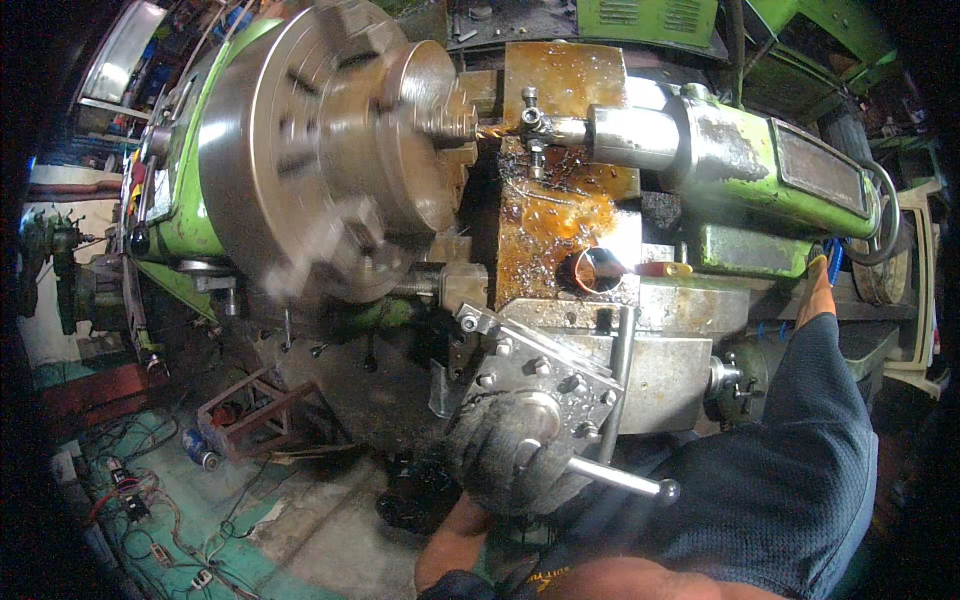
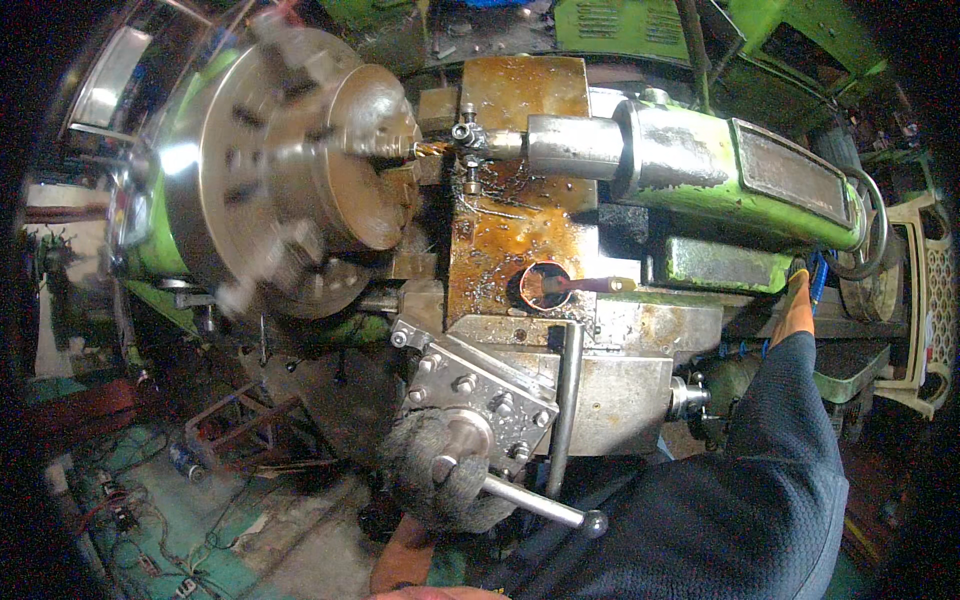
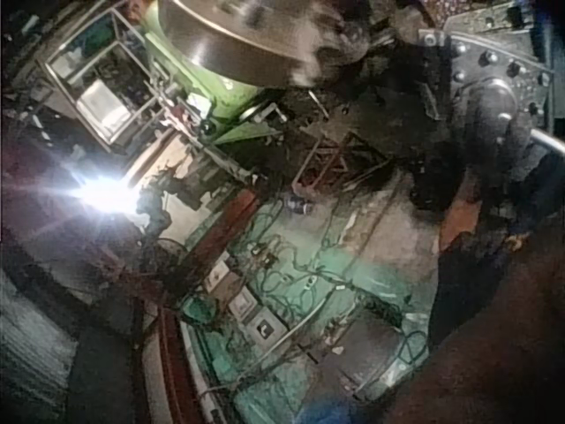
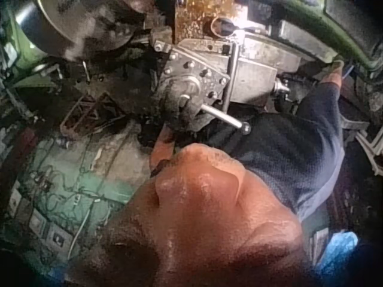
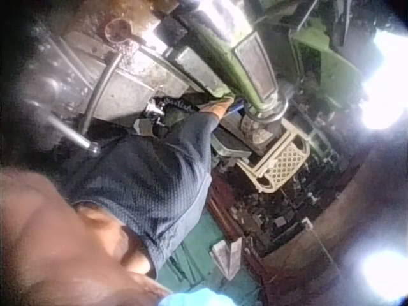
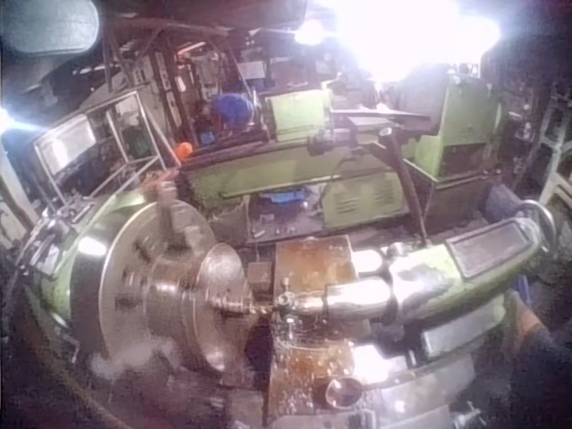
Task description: The person operates a green industrial lathe, using gloved hands to manipulate the control levers and knobs. They adjust the tool post and engage the cutting tool against a rotating metal workpiece, generating metal shavings. The person also uses a blue air hose to blow away debris from the machine bed and work area.
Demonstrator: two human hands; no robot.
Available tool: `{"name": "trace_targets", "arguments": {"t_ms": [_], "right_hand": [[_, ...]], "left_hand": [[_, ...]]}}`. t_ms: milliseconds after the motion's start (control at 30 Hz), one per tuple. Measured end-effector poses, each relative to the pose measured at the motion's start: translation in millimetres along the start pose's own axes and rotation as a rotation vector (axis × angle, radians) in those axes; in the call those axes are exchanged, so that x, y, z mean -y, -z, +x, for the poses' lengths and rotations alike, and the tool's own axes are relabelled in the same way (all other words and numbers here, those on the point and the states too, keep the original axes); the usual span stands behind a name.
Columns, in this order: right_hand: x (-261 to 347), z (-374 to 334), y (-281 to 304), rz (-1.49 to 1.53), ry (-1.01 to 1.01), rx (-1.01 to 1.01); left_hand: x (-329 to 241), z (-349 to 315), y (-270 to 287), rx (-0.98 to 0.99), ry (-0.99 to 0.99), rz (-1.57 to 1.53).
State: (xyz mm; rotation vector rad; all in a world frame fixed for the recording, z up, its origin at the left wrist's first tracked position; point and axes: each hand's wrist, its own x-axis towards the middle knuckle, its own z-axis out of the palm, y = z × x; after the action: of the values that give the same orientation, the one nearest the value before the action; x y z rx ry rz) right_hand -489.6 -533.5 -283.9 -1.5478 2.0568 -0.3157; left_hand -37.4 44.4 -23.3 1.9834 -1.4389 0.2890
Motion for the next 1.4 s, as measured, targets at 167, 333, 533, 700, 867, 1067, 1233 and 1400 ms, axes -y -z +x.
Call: {"name": "trace_targets", "arguments": {"t_ms": [167,333,533,700,867,1067,1233,1400], "right_hand": [[4.2,1.6,3.0,-0.001,0.011,-0.006],[9.0,1.8,1.7,-0.001,0.019,0.002],[15.9,4.8,-1.6,0.004,0.029,0.005],[12.7,4.0,0.8,0.009,0.026,0.003],[16.7,3.7,0.1,0.002,0.035,0.010],[15.6,2.3,-1.7,0.009,0.031,0.012],[17.3,3.4,-4.0,0.013,0.033,0.015],[18.2,5.4,-5.2,0.016,0.032,0.020]], "left_hand": [[-1.3,1.2,0.2,-0.003,-0.008,-0.001],[-3.0,2.6,-0.1,-0.009,-0.011,0.001],[-5.6,4.5,1.8,-0.017,-0.013,0.010],[-5.9,7.1,3.1,-0.019,-0.023,0.008],[-8.4,6.1,8.0,-0.022,-0.019,0.014],[-7.1,7.8,12.4,-0.023,-0.022,0.007],[-8.5,9.3,15.8,-0.020,-0.012,0.000],[-8.8,8.9,19.1,0.021,-0.024,0.020]]}}
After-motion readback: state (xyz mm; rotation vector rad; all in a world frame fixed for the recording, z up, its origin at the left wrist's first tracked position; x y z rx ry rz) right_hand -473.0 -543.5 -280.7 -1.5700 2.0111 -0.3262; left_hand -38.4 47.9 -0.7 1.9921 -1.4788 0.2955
